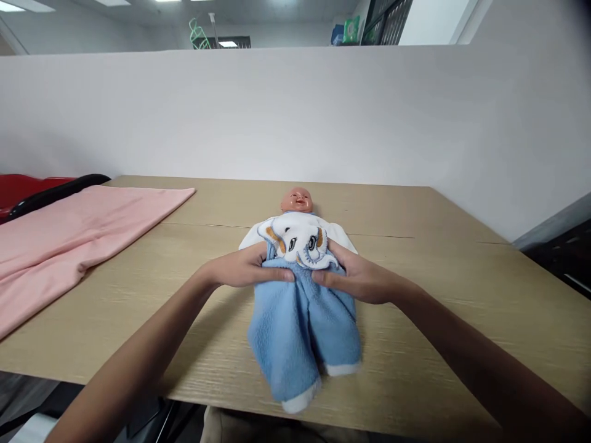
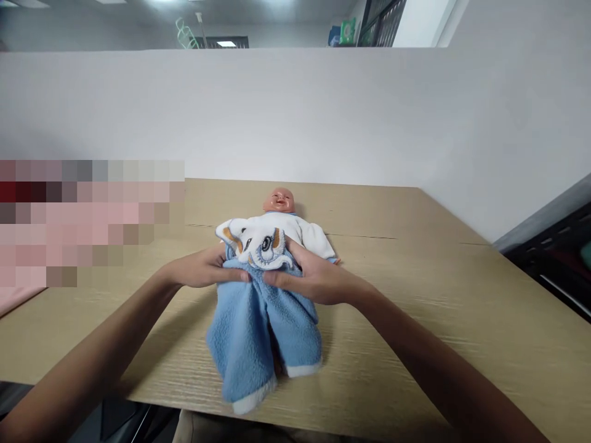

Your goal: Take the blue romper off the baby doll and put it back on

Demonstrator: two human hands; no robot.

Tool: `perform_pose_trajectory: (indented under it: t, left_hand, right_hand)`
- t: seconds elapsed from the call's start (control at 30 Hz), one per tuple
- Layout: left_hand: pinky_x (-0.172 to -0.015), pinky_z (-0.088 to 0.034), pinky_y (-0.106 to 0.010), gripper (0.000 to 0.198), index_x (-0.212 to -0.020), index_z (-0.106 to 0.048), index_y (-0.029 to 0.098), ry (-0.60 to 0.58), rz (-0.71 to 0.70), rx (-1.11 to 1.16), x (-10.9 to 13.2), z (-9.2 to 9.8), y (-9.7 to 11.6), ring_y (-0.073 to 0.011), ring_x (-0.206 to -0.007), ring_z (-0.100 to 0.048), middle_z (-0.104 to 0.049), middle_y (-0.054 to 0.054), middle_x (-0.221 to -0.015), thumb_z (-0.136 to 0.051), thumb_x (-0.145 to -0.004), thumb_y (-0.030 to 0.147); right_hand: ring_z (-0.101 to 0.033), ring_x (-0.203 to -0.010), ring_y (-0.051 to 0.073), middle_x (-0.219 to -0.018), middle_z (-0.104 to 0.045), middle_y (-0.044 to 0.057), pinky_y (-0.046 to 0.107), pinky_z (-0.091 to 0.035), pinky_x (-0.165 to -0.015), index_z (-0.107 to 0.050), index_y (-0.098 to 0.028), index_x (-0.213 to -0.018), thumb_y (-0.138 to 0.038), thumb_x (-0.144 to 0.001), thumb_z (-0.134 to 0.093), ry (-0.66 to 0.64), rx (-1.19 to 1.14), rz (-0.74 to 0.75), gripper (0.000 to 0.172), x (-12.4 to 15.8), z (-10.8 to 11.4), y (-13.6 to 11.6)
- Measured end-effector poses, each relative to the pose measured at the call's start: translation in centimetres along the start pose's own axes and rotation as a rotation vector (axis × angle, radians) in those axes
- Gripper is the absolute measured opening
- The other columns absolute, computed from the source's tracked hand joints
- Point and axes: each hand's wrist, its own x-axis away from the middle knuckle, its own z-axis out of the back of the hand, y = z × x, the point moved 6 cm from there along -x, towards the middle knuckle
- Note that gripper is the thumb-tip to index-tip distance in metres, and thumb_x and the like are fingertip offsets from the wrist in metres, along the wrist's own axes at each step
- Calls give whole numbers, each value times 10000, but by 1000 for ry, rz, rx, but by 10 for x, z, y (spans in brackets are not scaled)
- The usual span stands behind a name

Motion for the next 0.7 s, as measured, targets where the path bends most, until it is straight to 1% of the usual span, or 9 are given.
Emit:
perform_pose_trajectory:
  t: [0.07,0.13,0.2,0.23,0.33,0.43,0.53,0.63,0.7]
  left_hand:
    - [-1037,-619,-416,398,-1139,-769,221,91,34,17,-1,3,-13,-282,-1118,-740,-810,-57,-1093,-754,-959,576]
    - [-983,-639,-394,471,-1141,-756,212,102,109,64,2,1,-27,-277,-1083,-748,-807,-61,-1098,-764,-933,634]
    - [-866,-660,-355,547,-1123,-754,200,13,198,143,7,-7,-38,-260,-978,-760,-809,-64,-1063,-778,-894,696]
    - [-804,-660,-337,581,-1102,-758,194,-61,232,189,10,-13,-41,-252,-920,-759,-810,-61,-1030,-805,-856,718]
    - [-707,-645,-300,625,-1031,-770,179,-274,247,317,21,-27,-43,-234,-816,-743,-805,-44,-933,-938,-708,688]
    - [-759,-649,-288,618,-1043,-766,166,-348,186,418,29,-31,-43,-215,-808,-737,-802,-39,-905,-985,-675,611]
    - [-858,-642,-309,636,-1089,-757,170,-256,169,502,35,-28,-53,-220,-876,-742,-804,-53,-952,-970,-701,626]
    - [-834,-613,-293,608,-1053,-745,188,-71,214,570,36,-22,-66,-200,-867,-723,-788,-40,-944,-935,-741,675]
    - [-819,-589,-277,565,-1006,-738,192,-40,247,561,35,-23,-68,-176,-841,-692,-764,-19,-916,-906,-781,682]
  right_hand:
    - [-730,-1319,322,-1395,-777,120,429,-638,-1056,-616,-218,-1528,-636,-885,-842,-73,1,-11,799,-2,-5,5]
    - [-816,-1082,293,-1200,-847,81,360,-688,-868,-748,-214,-1309,-605,-823,-907,-165,3,-28,644,1,-12,8]
    - [-820,-900,244,-1020,-859,36,298,-672,-729,-791,-216,-1104,-546,-844,-907,-237,-18,-53,435,5,-20,10]
    - [-810,-861,226,-976,-851,23,281,-660,-702,-789,-212,-1062,-528,-865,-893,-251,-41,-77,386,7,-22,11]
    - [-795,-917,221,-1027,-837,33,287,-654,-763,-777,-185,-1142,-563,-919,-832,-226,-183,-177,442,10,-28,18]
    - [-771,-1134,273,-1204,-821,81,374,-637,-981,-755,-186,-1297,-655,-921,-791,-184,-382,-214,602,9,-32,21]
    - [-733,-1264,303,-1359,-781,102,438,-584,-1117,-687,-205,-1439,-653,-871,-841,-257,-516,-193,740,7,-37,13]
    - [-770,-1171,294,-1303,-804,99,396,-635,-1025,-712,-180,-1385,-552,-760,-960,-486,-509,-217,768,15,-47,5]
    - [-795,-1048,270,-1154,-838,77,350,-667,-911,-763,-170,-1280,-517,-738,-980,-533,-465,-211,679,19,-47,2]
